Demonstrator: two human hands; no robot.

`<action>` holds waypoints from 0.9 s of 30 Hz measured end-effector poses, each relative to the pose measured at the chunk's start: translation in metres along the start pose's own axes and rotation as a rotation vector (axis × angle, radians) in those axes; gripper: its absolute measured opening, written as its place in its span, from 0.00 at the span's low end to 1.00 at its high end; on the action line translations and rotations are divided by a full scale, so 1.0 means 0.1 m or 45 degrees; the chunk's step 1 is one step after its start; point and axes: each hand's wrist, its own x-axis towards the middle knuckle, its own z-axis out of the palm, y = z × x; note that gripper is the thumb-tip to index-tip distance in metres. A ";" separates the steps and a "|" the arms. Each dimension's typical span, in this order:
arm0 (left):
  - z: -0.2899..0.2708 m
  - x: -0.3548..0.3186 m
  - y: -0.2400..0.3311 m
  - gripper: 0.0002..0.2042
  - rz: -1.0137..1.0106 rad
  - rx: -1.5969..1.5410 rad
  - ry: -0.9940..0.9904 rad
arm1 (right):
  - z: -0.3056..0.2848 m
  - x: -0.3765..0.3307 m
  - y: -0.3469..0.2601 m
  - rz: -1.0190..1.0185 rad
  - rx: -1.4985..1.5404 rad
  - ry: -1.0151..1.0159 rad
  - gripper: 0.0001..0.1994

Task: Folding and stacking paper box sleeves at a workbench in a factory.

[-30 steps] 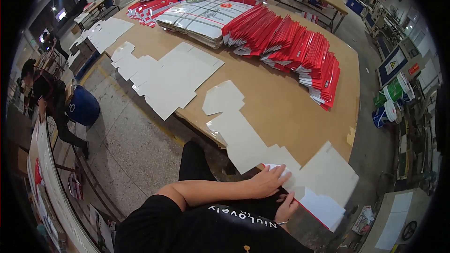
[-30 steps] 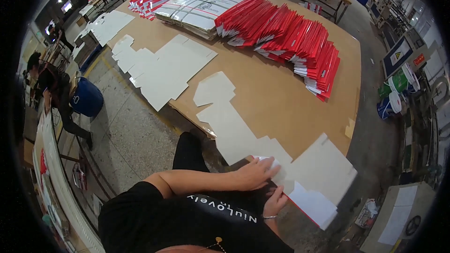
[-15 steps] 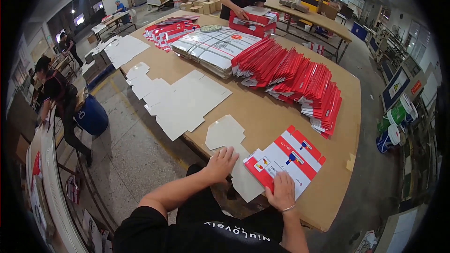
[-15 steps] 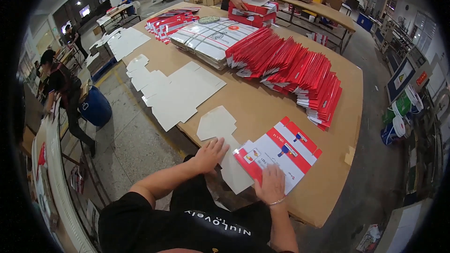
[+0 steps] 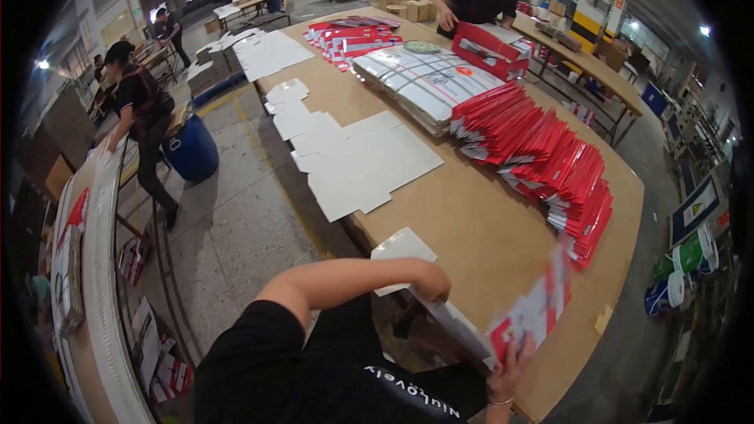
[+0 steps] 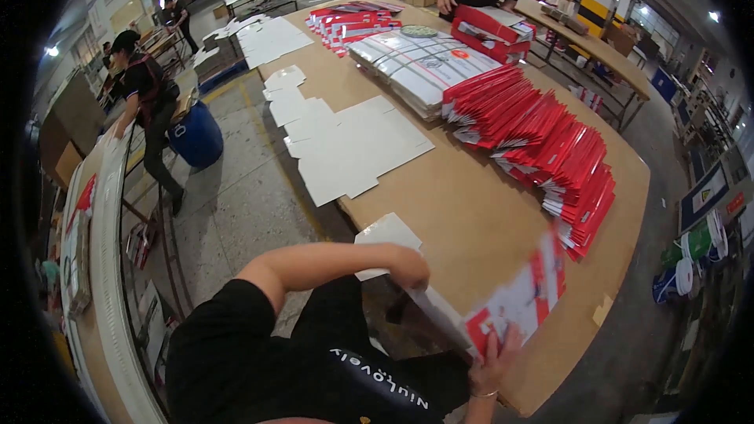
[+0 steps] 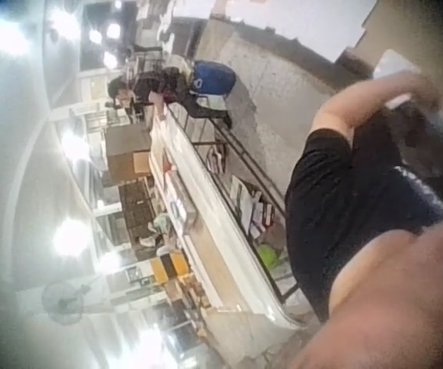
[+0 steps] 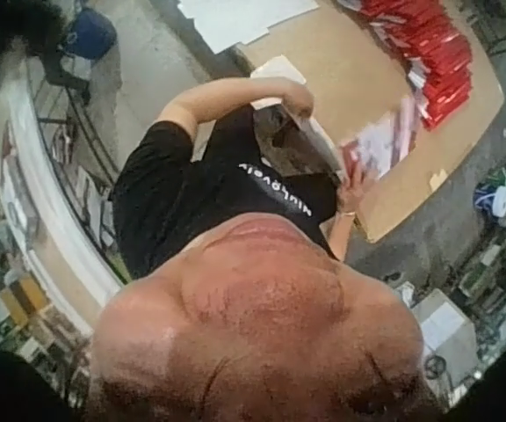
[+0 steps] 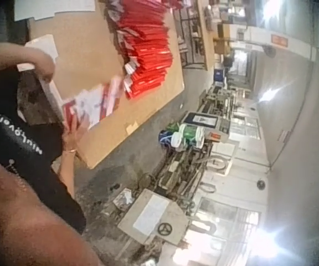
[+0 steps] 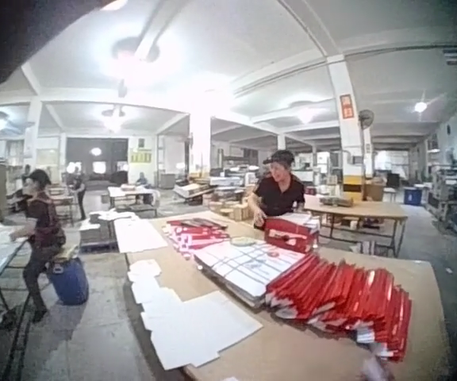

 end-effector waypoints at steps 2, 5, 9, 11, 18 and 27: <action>0.16 0.24 -0.47 0.11 0.065 -0.339 -0.046 | 0.05 0.07 0.03 -0.099 0.301 0.188 0.26; -0.15 0.38 -0.56 0.12 -0.143 -0.132 -0.075 | -0.03 0.21 -0.13 -0.098 -0.079 -0.286 0.24; 0.39 0.34 -0.14 0.14 -0.468 0.289 0.803 | -0.11 0.54 -0.28 0.107 -0.081 -0.581 0.25; 0.63 0.12 0.19 0.14 -0.197 0.646 0.690 | -0.11 0.50 -0.32 0.319 0.074 -0.725 0.26; 0.78 -1.02 -0.31 0.22 0.023 0.302 0.701 | 0.22 0.28 -0.06 0.000 0.080 -0.335 0.32; 0.54 -0.34 -0.18 0.54 -0.345 -1.828 2.044 | 0.22 0.40 -0.03 -0.092 0.184 -0.357 0.31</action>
